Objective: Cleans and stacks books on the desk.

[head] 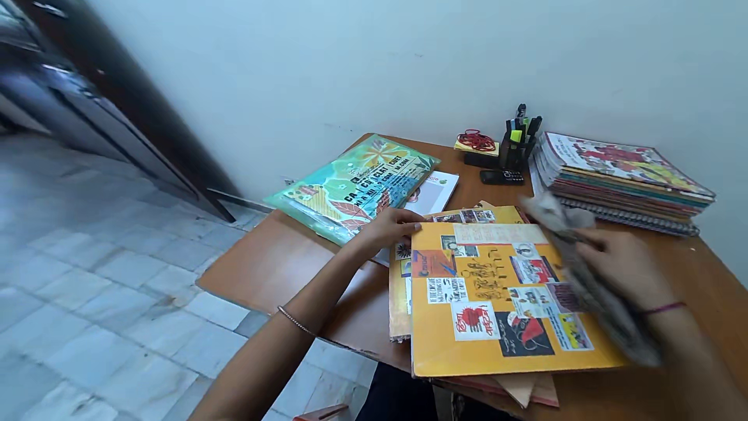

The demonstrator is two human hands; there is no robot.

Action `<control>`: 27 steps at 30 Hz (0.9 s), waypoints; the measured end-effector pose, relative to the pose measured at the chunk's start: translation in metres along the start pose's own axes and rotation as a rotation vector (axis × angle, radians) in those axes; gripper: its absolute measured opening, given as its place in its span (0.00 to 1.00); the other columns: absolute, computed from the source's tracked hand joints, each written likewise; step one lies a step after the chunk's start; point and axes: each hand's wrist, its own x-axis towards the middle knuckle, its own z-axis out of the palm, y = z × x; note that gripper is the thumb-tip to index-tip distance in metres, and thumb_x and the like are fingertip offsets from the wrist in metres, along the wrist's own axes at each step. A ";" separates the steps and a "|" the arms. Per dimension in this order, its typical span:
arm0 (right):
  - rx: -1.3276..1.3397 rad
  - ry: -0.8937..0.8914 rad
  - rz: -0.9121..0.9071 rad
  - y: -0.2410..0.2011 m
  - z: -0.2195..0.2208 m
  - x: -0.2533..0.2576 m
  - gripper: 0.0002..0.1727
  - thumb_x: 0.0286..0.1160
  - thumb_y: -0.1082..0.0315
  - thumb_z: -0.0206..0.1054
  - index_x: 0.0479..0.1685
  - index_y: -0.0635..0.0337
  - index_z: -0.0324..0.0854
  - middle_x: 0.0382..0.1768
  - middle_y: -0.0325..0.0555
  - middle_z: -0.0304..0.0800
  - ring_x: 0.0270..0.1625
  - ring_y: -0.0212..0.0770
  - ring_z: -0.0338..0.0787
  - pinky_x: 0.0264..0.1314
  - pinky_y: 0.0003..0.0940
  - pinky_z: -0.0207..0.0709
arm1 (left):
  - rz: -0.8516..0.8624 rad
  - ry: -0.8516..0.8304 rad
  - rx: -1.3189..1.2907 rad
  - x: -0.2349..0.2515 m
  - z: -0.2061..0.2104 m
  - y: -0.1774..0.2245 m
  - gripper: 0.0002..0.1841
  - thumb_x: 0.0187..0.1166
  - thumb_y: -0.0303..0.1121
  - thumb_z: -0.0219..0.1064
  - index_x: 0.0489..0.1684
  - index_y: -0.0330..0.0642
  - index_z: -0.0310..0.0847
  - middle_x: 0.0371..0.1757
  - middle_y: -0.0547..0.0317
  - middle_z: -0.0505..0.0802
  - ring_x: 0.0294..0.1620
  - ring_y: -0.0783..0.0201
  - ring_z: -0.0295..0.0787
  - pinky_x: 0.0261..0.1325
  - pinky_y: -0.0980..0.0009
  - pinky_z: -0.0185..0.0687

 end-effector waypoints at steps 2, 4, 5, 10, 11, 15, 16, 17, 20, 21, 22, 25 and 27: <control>-0.142 -0.043 -0.028 -0.041 0.030 -0.003 0.15 0.81 0.75 0.64 0.60 0.71 0.88 0.56 0.73 0.90 0.62 0.75 0.87 0.61 0.75 0.74 | 0.013 0.023 0.030 -0.002 0.004 0.001 0.11 0.88 0.25 0.59 0.60 0.30 0.84 0.49 0.49 0.90 0.40 0.68 0.87 0.46 0.70 0.85; -0.173 -0.030 -0.135 -0.080 0.054 -0.013 0.15 0.79 0.77 0.64 0.58 0.74 0.87 0.59 0.73 0.88 0.66 0.74 0.85 0.63 0.71 0.77 | 0.020 0.040 0.037 -0.002 0.006 0.001 0.12 0.88 0.25 0.60 0.60 0.30 0.84 0.50 0.48 0.91 0.40 0.67 0.88 0.47 0.70 0.85; -0.144 -0.064 -0.189 -0.099 0.061 -0.021 0.15 0.79 0.76 0.64 0.59 0.74 0.87 0.60 0.71 0.88 0.67 0.72 0.85 0.64 0.69 0.78 | 0.017 0.041 0.029 -0.003 0.006 0.002 0.12 0.88 0.25 0.60 0.60 0.30 0.84 0.49 0.49 0.91 0.40 0.68 0.88 0.46 0.71 0.85; -0.058 -0.298 -0.476 -0.182 0.087 -0.070 0.21 0.78 0.74 0.63 0.69 0.74 0.83 0.65 0.66 0.88 0.67 0.62 0.88 0.62 0.53 0.84 | 0.034 0.136 -0.003 -0.008 0.007 -0.004 0.06 0.83 0.20 0.59 0.45 0.29 0.81 0.35 0.55 0.87 0.36 0.70 0.83 0.45 0.69 0.81; -0.078 -0.280 -0.537 -0.187 0.092 -0.075 0.21 0.76 0.74 0.63 0.67 0.75 0.83 0.63 0.65 0.89 0.64 0.61 0.90 0.58 0.50 0.85 | 0.096 0.129 -0.022 -0.007 0.004 -0.014 0.06 0.84 0.21 0.58 0.46 0.30 0.81 0.36 0.57 0.87 0.37 0.71 0.83 0.46 0.69 0.82; -0.047 -0.349 -0.500 -0.165 0.083 -0.059 0.21 0.83 0.71 0.60 0.72 0.64 0.84 0.68 0.56 0.88 0.68 0.58 0.88 0.59 0.53 0.84 | 0.079 0.107 -0.090 -0.006 0.001 -0.018 0.07 0.84 0.20 0.58 0.51 0.29 0.80 0.39 0.56 0.88 0.39 0.71 0.85 0.48 0.70 0.83; -0.049 -0.318 -0.473 -0.152 0.080 -0.050 0.20 0.83 0.71 0.61 0.71 0.62 0.85 0.68 0.55 0.89 0.68 0.59 0.88 0.60 0.56 0.83 | 0.016 0.113 -0.084 -0.008 0.003 -0.009 0.06 0.83 0.17 0.57 0.48 0.29 0.80 0.36 0.57 0.88 0.35 0.73 0.85 0.43 0.73 0.84; -0.058 -0.254 -0.444 -0.136 0.077 -0.041 0.19 0.82 0.72 0.62 0.69 0.62 0.86 0.68 0.55 0.90 0.68 0.61 0.88 0.59 0.59 0.83 | -0.024 0.089 -0.094 -0.008 0.003 -0.005 0.07 0.85 0.18 0.56 0.50 0.28 0.81 0.37 0.58 0.89 0.34 0.73 0.86 0.42 0.74 0.85; -0.122 -0.117 -0.264 -0.082 0.062 -0.007 0.19 0.82 0.74 0.62 0.68 0.63 0.87 0.69 0.58 0.88 0.70 0.66 0.86 0.62 0.68 0.79 | -0.034 0.014 -0.136 -0.004 -0.001 -0.006 0.13 0.89 0.22 0.55 0.62 0.32 0.84 0.48 0.56 0.92 0.37 0.74 0.88 0.42 0.76 0.86; -0.135 -0.080 -0.200 -0.063 0.055 0.002 0.18 0.83 0.75 0.61 0.68 0.65 0.87 0.69 0.61 0.88 0.70 0.69 0.85 0.63 0.72 0.77 | -0.032 0.012 -0.138 -0.004 -0.001 -0.006 0.14 0.89 0.23 0.55 0.63 0.32 0.84 0.49 0.55 0.93 0.37 0.74 0.89 0.43 0.76 0.86; -0.145 -0.043 -0.147 -0.046 0.048 0.009 0.18 0.83 0.75 0.61 0.67 0.67 0.86 0.68 0.64 0.88 0.70 0.72 0.84 0.64 0.75 0.75 | -0.036 0.008 -0.141 -0.004 -0.001 -0.006 0.14 0.90 0.23 0.54 0.64 0.33 0.84 0.51 0.55 0.93 0.38 0.74 0.89 0.44 0.76 0.86; -0.186 0.020 -0.019 -0.021 0.034 0.017 0.17 0.85 0.74 0.61 0.65 0.69 0.87 0.63 0.69 0.89 0.67 0.75 0.85 0.63 0.77 0.72 | -0.035 -0.013 -0.164 -0.004 -0.004 -0.005 0.16 0.90 0.21 0.51 0.65 0.32 0.83 0.50 0.55 0.92 0.38 0.74 0.89 0.44 0.76 0.86; -0.222 0.008 0.047 -0.030 0.032 0.016 0.16 0.85 0.74 0.61 0.65 0.69 0.87 0.63 0.70 0.89 0.67 0.75 0.84 0.63 0.76 0.72 | -0.043 -0.048 -0.186 -0.005 -0.006 -0.004 0.17 0.90 0.19 0.48 0.66 0.32 0.82 0.53 0.55 0.92 0.40 0.74 0.89 0.46 0.76 0.86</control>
